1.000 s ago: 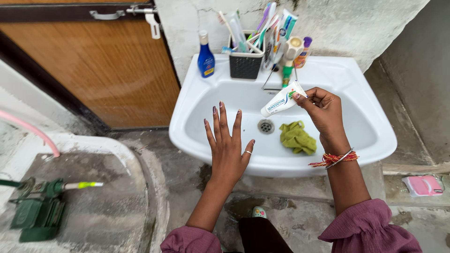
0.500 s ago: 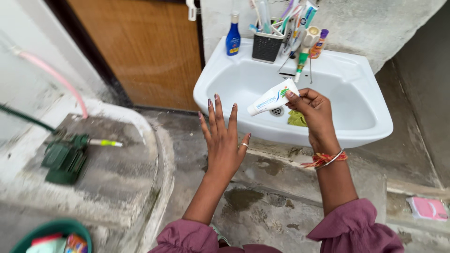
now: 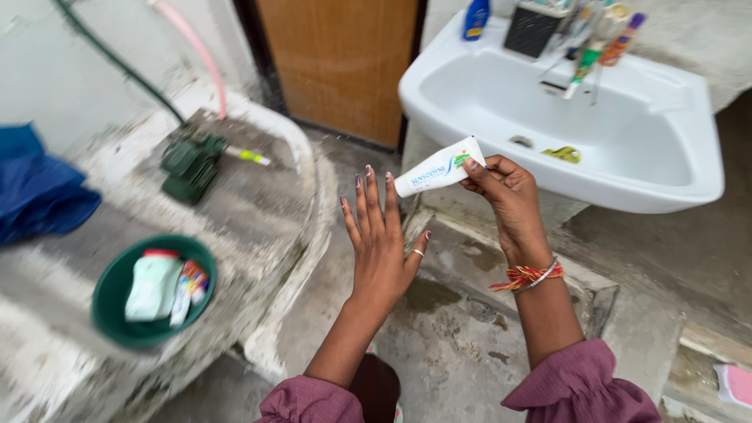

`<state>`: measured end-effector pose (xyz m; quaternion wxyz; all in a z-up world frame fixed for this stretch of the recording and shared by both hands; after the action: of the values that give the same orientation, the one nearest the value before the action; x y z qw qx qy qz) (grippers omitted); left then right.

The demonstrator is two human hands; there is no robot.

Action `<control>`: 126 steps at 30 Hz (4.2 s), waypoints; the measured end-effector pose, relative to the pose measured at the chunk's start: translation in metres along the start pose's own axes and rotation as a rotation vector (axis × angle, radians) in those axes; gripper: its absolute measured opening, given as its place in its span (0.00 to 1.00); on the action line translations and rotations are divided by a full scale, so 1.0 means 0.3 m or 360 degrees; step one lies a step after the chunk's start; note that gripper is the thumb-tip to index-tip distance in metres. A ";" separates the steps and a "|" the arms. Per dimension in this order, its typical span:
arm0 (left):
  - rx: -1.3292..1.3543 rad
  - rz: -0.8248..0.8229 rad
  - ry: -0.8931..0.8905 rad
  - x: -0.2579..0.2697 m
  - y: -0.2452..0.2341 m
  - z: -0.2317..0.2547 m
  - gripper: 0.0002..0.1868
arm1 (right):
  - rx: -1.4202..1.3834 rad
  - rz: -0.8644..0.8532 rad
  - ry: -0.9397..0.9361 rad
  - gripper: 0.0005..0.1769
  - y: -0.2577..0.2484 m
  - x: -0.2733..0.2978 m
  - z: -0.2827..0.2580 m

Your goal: The person moves several toiletries from a bathroom sink into a green bucket, including toothpaste tubes, bottles, a toothbrush holder, and a faucet aerator. The person then uses a cloth to wipe the faucet and the wall area above the sink.

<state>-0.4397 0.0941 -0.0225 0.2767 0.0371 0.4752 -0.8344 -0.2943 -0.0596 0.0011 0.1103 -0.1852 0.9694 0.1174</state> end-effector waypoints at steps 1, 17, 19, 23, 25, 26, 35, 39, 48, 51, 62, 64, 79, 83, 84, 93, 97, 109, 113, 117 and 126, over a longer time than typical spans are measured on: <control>0.0020 0.0024 -0.0024 0.026 -0.018 -0.013 0.56 | -0.0035 -0.0037 0.0025 0.09 0.034 0.015 0.009; 0.0294 0.0494 -0.0525 0.168 -0.412 -0.416 0.58 | -0.0039 -0.0736 0.0190 0.11 0.771 -0.008 0.138; 0.0275 0.0533 -0.0563 0.191 -0.473 -0.497 0.59 | -0.0104 -0.0785 0.0208 0.12 0.890 0.002 0.172; 0.0242 0.0563 -0.0675 0.238 -0.588 -0.676 0.59 | -0.0120 -0.0882 0.0270 0.12 1.120 0.053 0.240; 0.0224 0.0572 -0.0725 0.260 -0.638 -0.771 0.59 | -0.0141 -0.0951 0.0280 0.13 1.228 0.076 0.272; 0.0216 0.0583 -0.0735 0.273 -0.655 -0.816 0.59 | -0.0147 -0.0981 0.0291 0.13 1.275 0.094 0.291; 0.0139 0.0442 -0.0979 0.359 -0.675 -1.213 0.57 | -0.0007 -0.1158 0.0436 0.28 1.535 0.222 0.505; 0.0159 0.0338 -0.0982 0.374 -0.602 -1.353 0.59 | 0.0141 -0.1014 0.0555 0.20 1.516 0.265 0.782; 0.0095 0.0063 -0.0982 0.436 -0.486 -1.501 0.55 | 0.0680 -0.0862 0.0672 0.12 1.424 0.427 1.361; 0.0091 0.0029 -0.0952 0.452 -0.477 -1.519 0.54 | 0.0593 -0.0927 0.0793 0.18 1.428 0.466 1.507; 0.0092 -0.0069 -0.0954 0.491 -0.526 -1.494 0.51 | 0.0699 -0.0969 0.0561 0.36 1.385 0.495 1.540; 0.0084 -0.0039 -0.0890 0.469 -0.529 -1.467 0.51 | 0.0758 -0.0921 0.0601 0.36 1.362 0.469 1.463; -0.0121 0.0042 -0.0184 0.259 -0.583 -0.841 0.51 | 0.1630 -0.0773 -0.0488 0.32 1.039 0.395 0.372; -0.0103 0.0027 -0.0042 0.247 -0.531 -0.632 0.53 | 0.2015 -0.0626 -0.0694 0.33 0.876 0.427 0.143; -0.0094 0.0021 -0.0016 0.250 -0.515 -0.583 0.54 | 0.2060 -0.0589 -0.0728 0.33 0.830 0.441 0.096; -0.0077 -0.0006 0.0272 0.273 -0.333 -0.173 0.55 | 0.2215 -0.0302 -0.0749 0.36 0.429 0.564 -0.185; -0.0030 -0.0039 0.0382 0.255 -0.262 -0.033 0.56 | 0.2268 -0.0140 -0.0713 0.36 0.265 0.591 -0.250; 0.0019 -0.0167 0.0588 -0.057 0.046 0.213 0.58 | 0.2380 0.0107 -0.0562 0.36 -0.102 0.395 -0.236; 0.0055 -0.0181 0.0646 -0.242 0.178 0.271 0.59 | 0.2431 0.0144 -0.0517 0.36 -0.192 0.205 -0.202; 0.0052 -0.0235 0.0665 -0.419 0.286 0.303 0.59 | 0.2423 0.0173 -0.0555 0.35 -0.262 0.002 -0.189; 0.0053 -0.0263 0.0732 -0.683 0.456 0.360 0.58 | 0.2356 0.0257 -0.0512 0.34 -0.380 -0.268 -0.124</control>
<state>-0.1771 0.0395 -0.0027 0.0915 0.1916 0.5133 -0.8315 -0.1837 -0.1458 0.0358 0.3367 0.0280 0.7777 -0.5301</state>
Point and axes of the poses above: each hand's wrist, its own x-axis away from the middle knuckle, its own y-axis out of the palm, z = x × y, the point moved 1 cm from there along -x, towards the middle knuckle, and after that the axes turned 8 degrees about -y, right-handed, at the moved point
